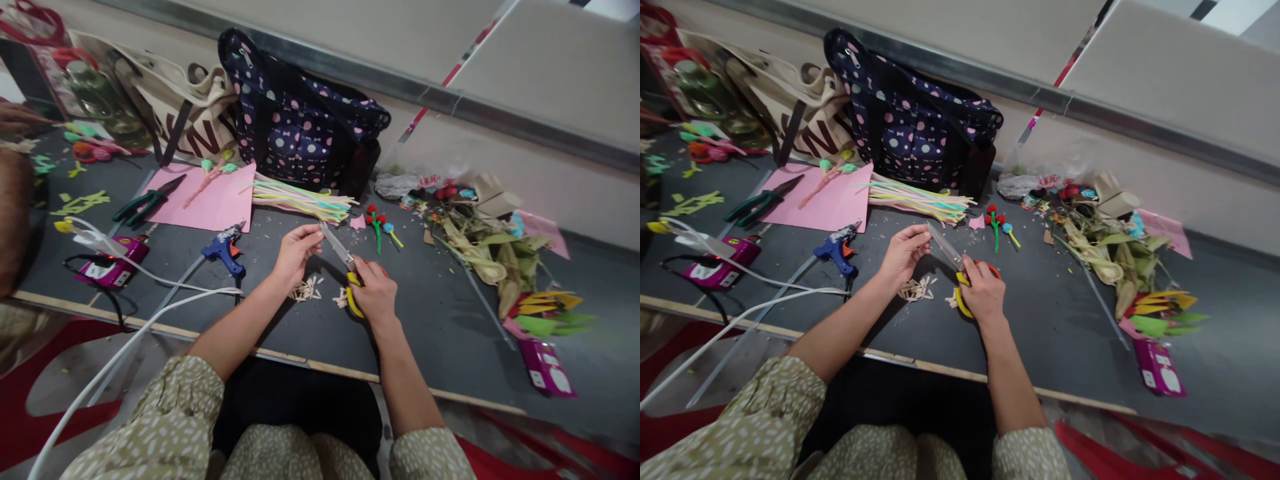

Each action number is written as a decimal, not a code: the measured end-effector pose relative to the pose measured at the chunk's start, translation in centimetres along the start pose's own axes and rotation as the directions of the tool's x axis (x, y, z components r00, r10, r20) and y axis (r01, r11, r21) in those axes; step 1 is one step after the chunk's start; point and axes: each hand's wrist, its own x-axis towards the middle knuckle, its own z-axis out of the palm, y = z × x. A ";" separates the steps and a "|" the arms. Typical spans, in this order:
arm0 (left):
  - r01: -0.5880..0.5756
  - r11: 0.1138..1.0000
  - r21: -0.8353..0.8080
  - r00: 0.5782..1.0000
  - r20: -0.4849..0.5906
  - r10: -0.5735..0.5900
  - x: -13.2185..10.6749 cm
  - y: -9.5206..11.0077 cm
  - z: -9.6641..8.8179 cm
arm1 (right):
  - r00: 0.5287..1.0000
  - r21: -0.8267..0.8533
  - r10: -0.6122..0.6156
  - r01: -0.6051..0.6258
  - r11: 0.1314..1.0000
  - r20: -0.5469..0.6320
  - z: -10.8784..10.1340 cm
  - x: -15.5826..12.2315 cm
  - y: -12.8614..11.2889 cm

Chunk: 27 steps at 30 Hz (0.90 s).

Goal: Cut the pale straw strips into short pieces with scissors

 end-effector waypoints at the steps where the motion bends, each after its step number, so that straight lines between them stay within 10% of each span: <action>1: -0.001 1.000 0.005 1.000 0.000 0.001 0.0 0.0 0.0 | 1.000 0.004 0.002 -0.002 1.000 0.003 0.0 0.0 0.0; 27: 0.000 1.000 -0.007 0.999 0.038 0.000 0.2 0.3 -0.1 | 0.997 0.156 0.060 -0.066 0.986 0.044 0.5 -0.1 0.6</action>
